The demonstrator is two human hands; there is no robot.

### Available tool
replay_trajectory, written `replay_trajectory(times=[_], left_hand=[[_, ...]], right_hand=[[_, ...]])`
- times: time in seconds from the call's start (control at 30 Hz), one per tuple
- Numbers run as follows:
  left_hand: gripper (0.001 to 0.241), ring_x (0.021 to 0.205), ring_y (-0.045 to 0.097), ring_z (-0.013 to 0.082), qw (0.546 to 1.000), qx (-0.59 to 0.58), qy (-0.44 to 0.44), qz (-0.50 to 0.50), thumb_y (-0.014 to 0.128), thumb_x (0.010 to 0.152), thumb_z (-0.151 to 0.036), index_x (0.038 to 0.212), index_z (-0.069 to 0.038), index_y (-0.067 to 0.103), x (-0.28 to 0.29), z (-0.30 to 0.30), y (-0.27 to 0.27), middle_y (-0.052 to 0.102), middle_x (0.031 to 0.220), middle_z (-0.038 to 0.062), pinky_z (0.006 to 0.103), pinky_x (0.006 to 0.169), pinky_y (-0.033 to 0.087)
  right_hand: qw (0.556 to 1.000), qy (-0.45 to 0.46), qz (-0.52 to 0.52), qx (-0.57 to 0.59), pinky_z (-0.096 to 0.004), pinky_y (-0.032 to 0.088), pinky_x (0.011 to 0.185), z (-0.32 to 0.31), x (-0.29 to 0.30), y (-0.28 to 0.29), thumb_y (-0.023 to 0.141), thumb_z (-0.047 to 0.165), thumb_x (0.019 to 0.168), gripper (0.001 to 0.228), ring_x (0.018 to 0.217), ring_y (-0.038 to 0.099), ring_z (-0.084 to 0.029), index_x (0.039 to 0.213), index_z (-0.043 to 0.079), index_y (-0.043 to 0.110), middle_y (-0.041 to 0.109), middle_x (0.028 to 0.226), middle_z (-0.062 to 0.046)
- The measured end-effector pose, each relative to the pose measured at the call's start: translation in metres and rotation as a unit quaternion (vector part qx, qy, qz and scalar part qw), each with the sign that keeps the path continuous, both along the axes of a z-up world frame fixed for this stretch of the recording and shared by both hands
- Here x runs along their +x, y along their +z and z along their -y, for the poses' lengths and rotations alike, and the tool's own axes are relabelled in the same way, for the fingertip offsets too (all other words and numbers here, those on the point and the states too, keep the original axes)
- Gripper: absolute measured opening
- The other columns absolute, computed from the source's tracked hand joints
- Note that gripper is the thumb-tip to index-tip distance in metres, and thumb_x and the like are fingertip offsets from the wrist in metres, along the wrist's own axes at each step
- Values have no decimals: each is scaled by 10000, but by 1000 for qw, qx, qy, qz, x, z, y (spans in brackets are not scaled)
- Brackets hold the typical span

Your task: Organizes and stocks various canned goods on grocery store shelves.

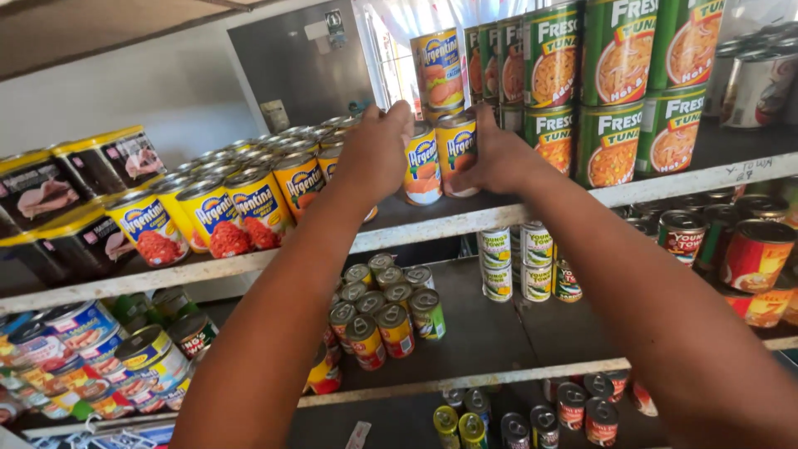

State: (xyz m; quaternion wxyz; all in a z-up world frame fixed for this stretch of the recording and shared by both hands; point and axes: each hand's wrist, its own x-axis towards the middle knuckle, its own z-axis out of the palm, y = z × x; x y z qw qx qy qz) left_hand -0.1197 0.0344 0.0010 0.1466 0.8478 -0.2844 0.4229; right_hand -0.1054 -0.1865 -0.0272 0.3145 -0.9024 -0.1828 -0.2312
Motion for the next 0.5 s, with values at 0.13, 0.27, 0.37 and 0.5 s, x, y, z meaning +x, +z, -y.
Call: replay_trajectory(times=[0.13,0.27,0.37,0.5], left_hand=[[109,993,658,440,998,-54,4,-40,605,970,-134,1063,-122,550,-3,3,-11,624,1082,197,534,799,510],[443,1105,644,450,986,-131,-19,-104,752,901,-276,1191,-125,453,11,10,-25,630,1166,215,522,906,511],[654,1163,599,477,987,-156,-31,-33,847,799,-267,1256,-109,406,29,12,-48,566,1249,245,526,952,491],[871,1195,602,451,976,-188,-105,-10,901,735,-232,1383,-15,360,29,10,-50,546,1319,276,483,982,494]], right_hand=[[999,10,-31,34,-415,571,894,1,-10,-7,896,312,611,1213,990,757,-336,1554,29,188,771,1038,-175],[997,-62,32,19,-420,555,889,7,-4,-11,955,326,673,1266,1003,715,-347,1573,12,122,737,1063,-194],[993,-42,69,91,-400,575,854,1,-26,-3,943,327,695,1282,935,732,-309,1582,7,74,731,1038,-177],[966,50,205,150,-364,594,888,-1,-41,11,954,311,756,1247,959,757,-250,1617,15,102,725,1096,-156]])
